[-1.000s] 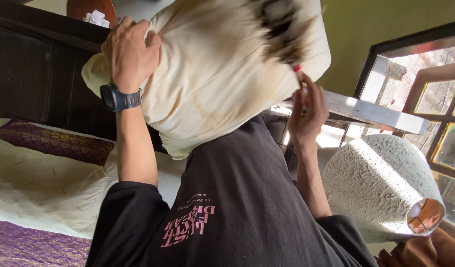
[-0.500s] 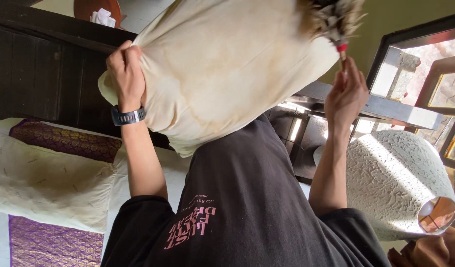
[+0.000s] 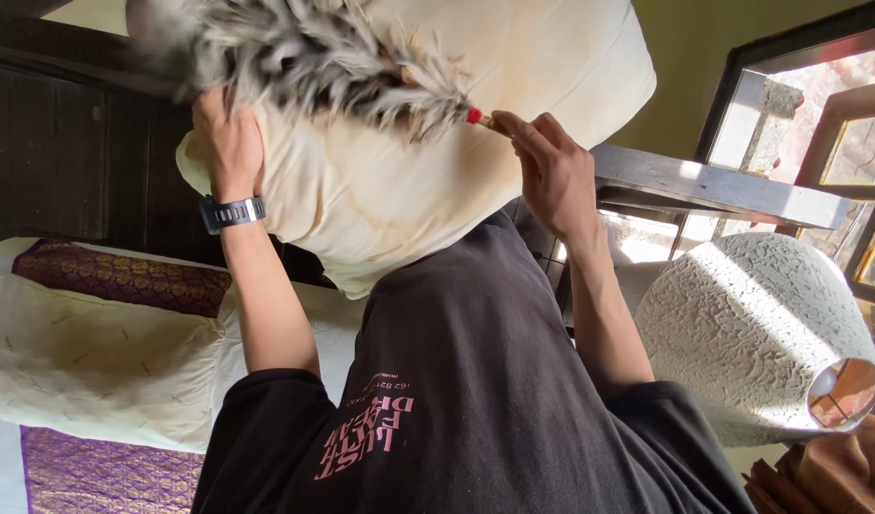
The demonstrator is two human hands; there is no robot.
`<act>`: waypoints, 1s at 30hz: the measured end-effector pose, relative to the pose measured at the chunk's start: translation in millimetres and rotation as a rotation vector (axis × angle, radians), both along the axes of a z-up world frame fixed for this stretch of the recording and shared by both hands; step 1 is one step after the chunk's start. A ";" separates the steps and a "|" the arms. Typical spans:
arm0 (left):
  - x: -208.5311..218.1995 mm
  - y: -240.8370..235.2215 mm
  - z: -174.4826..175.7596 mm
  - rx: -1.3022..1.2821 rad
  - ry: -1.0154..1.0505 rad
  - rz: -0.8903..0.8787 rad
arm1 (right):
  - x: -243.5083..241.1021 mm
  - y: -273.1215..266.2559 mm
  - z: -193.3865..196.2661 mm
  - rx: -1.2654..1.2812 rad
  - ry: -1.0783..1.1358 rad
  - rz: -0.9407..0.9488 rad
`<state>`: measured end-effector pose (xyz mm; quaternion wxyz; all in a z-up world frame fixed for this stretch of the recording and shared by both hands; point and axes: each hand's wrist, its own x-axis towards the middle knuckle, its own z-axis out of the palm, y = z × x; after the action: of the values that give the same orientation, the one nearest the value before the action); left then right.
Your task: Dusting a bed pillow with a feather duster.
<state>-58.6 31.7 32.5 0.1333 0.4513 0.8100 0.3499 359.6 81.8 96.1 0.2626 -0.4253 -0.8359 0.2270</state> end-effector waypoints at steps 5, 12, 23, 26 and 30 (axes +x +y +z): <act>5.4 2.7 21.5 0.032 -0.205 -0.155 | 25.7 13.9 -18.4 0.020 0.041 -0.160; 0.9 18.1 22.6 -0.105 -0.085 -0.193 | 96.3 36.0 -72.4 0.019 -0.060 -0.433; -8.7 50.2 -12.9 -0.250 0.275 -0.400 | -17.1 -13.3 -2.4 -0.128 0.253 -0.208; -12.3 44.3 -55.4 -0.075 0.328 -0.228 | -27.5 -23.8 -25.0 -0.090 -0.014 -0.050; 9.8 38.0 4.4 -0.387 -0.123 -0.098 | -3.7 -19.0 -47.4 -0.048 -0.008 -0.085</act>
<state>-48.7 69.7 36.9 0.2837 0.4341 0.8294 0.2080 355.9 62.7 48.7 0.2585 -0.4672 -0.8125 0.2339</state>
